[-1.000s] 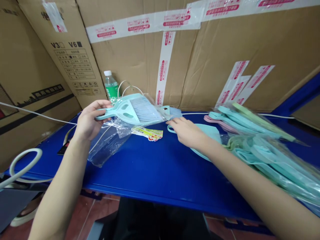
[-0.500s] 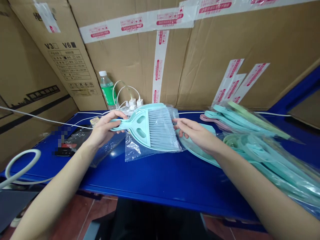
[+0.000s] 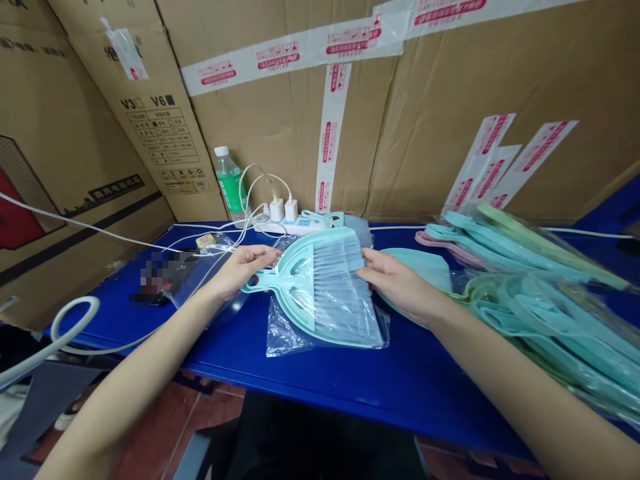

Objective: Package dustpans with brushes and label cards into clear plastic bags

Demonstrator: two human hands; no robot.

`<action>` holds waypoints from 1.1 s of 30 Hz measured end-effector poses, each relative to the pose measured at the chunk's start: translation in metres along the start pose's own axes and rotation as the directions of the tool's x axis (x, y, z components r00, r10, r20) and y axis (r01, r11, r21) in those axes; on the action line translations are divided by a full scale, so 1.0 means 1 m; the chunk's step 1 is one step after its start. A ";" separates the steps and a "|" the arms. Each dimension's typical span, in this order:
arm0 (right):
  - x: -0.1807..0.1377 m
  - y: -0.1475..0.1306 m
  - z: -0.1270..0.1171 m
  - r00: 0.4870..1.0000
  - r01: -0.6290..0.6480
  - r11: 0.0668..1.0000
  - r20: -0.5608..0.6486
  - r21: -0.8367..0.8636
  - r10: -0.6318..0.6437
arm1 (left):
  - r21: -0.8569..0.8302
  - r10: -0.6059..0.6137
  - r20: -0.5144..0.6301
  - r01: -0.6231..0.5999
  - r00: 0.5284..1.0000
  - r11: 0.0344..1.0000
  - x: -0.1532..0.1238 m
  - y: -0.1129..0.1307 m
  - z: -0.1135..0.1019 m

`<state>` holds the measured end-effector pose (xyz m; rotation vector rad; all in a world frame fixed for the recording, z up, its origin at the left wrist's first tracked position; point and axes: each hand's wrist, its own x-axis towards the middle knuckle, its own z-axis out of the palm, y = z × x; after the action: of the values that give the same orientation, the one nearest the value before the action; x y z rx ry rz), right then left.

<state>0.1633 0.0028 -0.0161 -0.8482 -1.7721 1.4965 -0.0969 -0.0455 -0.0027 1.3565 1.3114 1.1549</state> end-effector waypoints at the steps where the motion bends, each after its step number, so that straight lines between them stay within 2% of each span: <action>1: 0.000 0.000 0.001 1.000 0.003 1.000 0.005 0.009 -0.003 | 0.002 0.002 0.005 -0.002 1.000 1.000 0.000 0.000 0.000; 8: 0.001 -0.001 0.000 0.995 -0.035 0.995 -0.089 0.097 0.044 | 0.005 0.018 0.014 -0.018 1.000 1.000 0.003 0.004 -0.009; 14: 0.001 -0.001 0.002 0.983 0.036 0.995 -0.182 0.096 -0.018 | -0.046 -0.058 0.106 0.063 0.993 0.997 -0.001 0.010 -0.022; 19: 0.005 0.003 -0.005 0.961 0.044 0.989 -0.276 0.140 -0.004 | -0.215 -0.074 0.254 0.131 0.964 0.968 -0.007 0.011 -0.015; 20: 0.005 0.003 -0.006 0.958 0.045 0.988 -0.286 0.149 -0.001 | -0.216 -0.072 0.240 0.125 0.968 0.968 -0.007 0.010 -0.012; 23: 0.006 0.005 -0.005 0.953 0.039 0.984 -0.301 0.173 0.015 | -0.097 -0.047 0.102 0.057 0.994 0.994 -0.006 0.004 -0.002; 26: 0.006 0.005 -0.003 0.948 0.026 0.981 -0.315 0.191 0.036 | -0.004 0.012 -0.013 -0.012 1.000 1.000 -0.002 0.000 -0.003; 28: 0.006 0.004 -0.004 0.946 0.018 0.980 -0.322 0.196 0.047 | 0.031 0.066 -0.086 -0.064 0.994 0.997 -0.001 0.003 -0.015; 31: 0.005 0.001 -0.007 0.945 0.009 0.980 -0.322 0.200 0.058 | 0.121 0.179 -0.213 -0.156 0.961 0.980 -0.003 0.011 -0.050; 32: 0.005 0.001 -0.008 0.945 0.005 0.979 -0.322 0.203 0.062 | 0.169 0.234 -0.262 -0.195 0.936 0.966 -0.005 0.015 -0.064; 33: 0.005 0.000 -0.008 0.944 0.001 0.978 -0.323 0.207 0.067 | 0.295 0.361 -0.309 -0.272 0.880 0.916 -0.007 0.017 -0.078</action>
<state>0.1671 0.0112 -0.0146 -0.9621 -1.3423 1.4326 -0.1713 -0.0538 0.0268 1.6417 1.5680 1.5649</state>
